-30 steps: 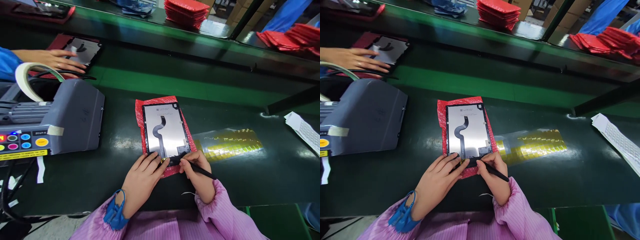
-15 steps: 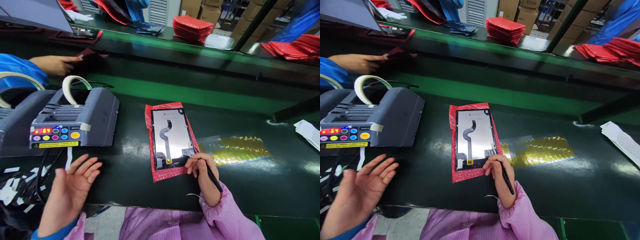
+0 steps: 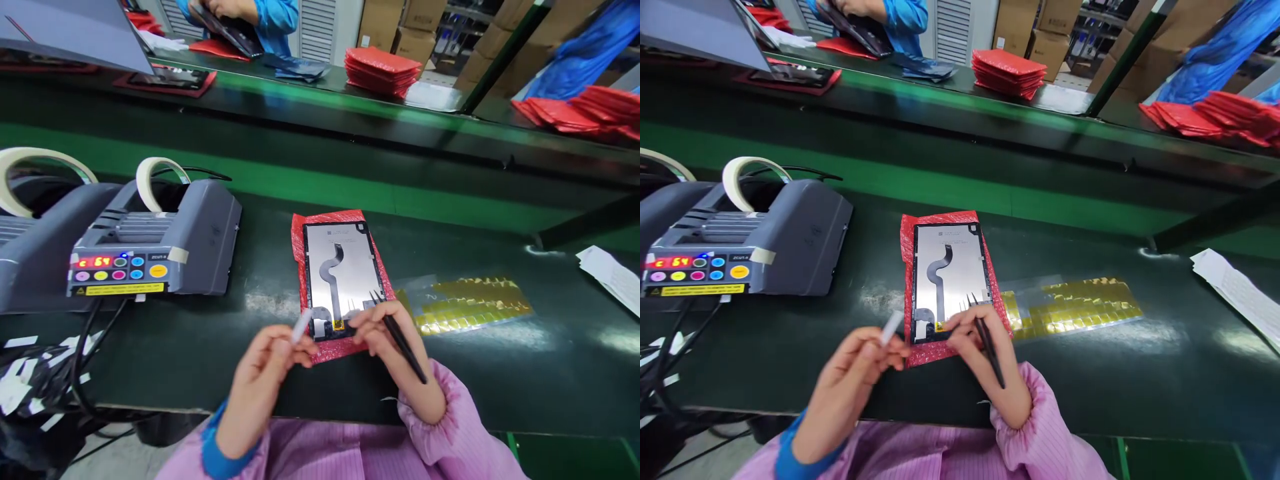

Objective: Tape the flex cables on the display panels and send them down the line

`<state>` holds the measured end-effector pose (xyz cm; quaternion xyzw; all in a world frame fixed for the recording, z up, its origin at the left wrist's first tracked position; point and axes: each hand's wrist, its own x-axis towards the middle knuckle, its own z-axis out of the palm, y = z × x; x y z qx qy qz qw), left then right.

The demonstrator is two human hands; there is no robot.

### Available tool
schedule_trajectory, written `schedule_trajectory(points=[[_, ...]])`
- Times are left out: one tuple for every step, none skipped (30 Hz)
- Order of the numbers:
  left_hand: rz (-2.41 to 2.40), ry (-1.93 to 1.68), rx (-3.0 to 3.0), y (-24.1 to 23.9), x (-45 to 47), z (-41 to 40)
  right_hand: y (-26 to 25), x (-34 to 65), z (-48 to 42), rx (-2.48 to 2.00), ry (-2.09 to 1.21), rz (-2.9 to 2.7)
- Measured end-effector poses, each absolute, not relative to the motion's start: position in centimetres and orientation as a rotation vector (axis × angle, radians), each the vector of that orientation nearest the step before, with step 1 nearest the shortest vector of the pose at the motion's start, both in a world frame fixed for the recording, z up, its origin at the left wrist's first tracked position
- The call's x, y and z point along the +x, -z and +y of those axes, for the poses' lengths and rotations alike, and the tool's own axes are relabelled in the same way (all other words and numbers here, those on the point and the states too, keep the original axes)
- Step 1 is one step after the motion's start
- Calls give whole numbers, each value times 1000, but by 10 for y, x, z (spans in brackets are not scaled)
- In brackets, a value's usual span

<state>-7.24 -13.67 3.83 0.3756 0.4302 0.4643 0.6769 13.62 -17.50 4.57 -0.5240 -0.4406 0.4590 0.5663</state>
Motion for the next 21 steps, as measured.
schedule_trajectory(points=[[913, -979, 869, -37, -61, -140, -51, 133, -171, -1216, -1166, -1050], [868, -933, 897, -36, -52, -143, -55, 131, -167, -1207, -1238, -1049], [839, -907, 926, -35, -45, -144, -59, 129, -161, -1207, -1289, -1038], [819, -885, 955, -34, -40, -144, -61, 129, -155, -1215, -1318, -1030], [802, -870, 976, -33, -38, -144, -63, 131, -149, -1229, -1324, -1031], [794, -865, 992, -32, -38, -142, -65, 134, -141, -1247, -1309, -1035], [796, -873, 1015, -32, -39, -141, -66, 138, -133, -1260, -1283, -1038], [814, -892, 1058, -31, -42, -139, -66, 143, -124, -1264, -1251, -1039], [851, -925, 1133, -31, -45, -136, -66, 149, -115, -1259, -1226, -1040], [901, -962, 1247, -31, -49, -133, -65, 154, -107, -1251, -1218, -1046], [953, -990, 1393, -32, -54, -129, -63, 158, -98, -1246, -1234, -1064], [998, -1002, 1560, -33, -58, -125, -61, 161, -90, -1243, -1270, -1098], [1029, -1000, 1729, -35, -62, -120, -57, 162, -83, -1244, -1312, -1144], [1043, -988, 1885, -36, -65, -116, -53, 162, -76, -1247, -1348, -1191], [1046, -971, 2019, -36, -67, -111, -48, 161, -70, -1257, -1369, -1230], [1050, -951, 2126, -37, -69, -107, -43, 158, -65, -1269, -1371, -1255], [1060, -930, 2210, -36, -69, -103, -38, 156, -60, -1281, -1356, -1268], [1073, -904, 2273, -36, -69, -101, -34, 154, -56, -1292, -1330, -1273], [1093, -871, 2318, -35, -68, -98, -30, 152, -52, -1300, -1302, -1273], [1117, -834, 2351, -34, -67, -97, -27, 150, -49, -1307, -1274, -1275], [1139, -796, 2377, -33, -66, -95, -24, 149, -47, -1312, -1248, -1279]])
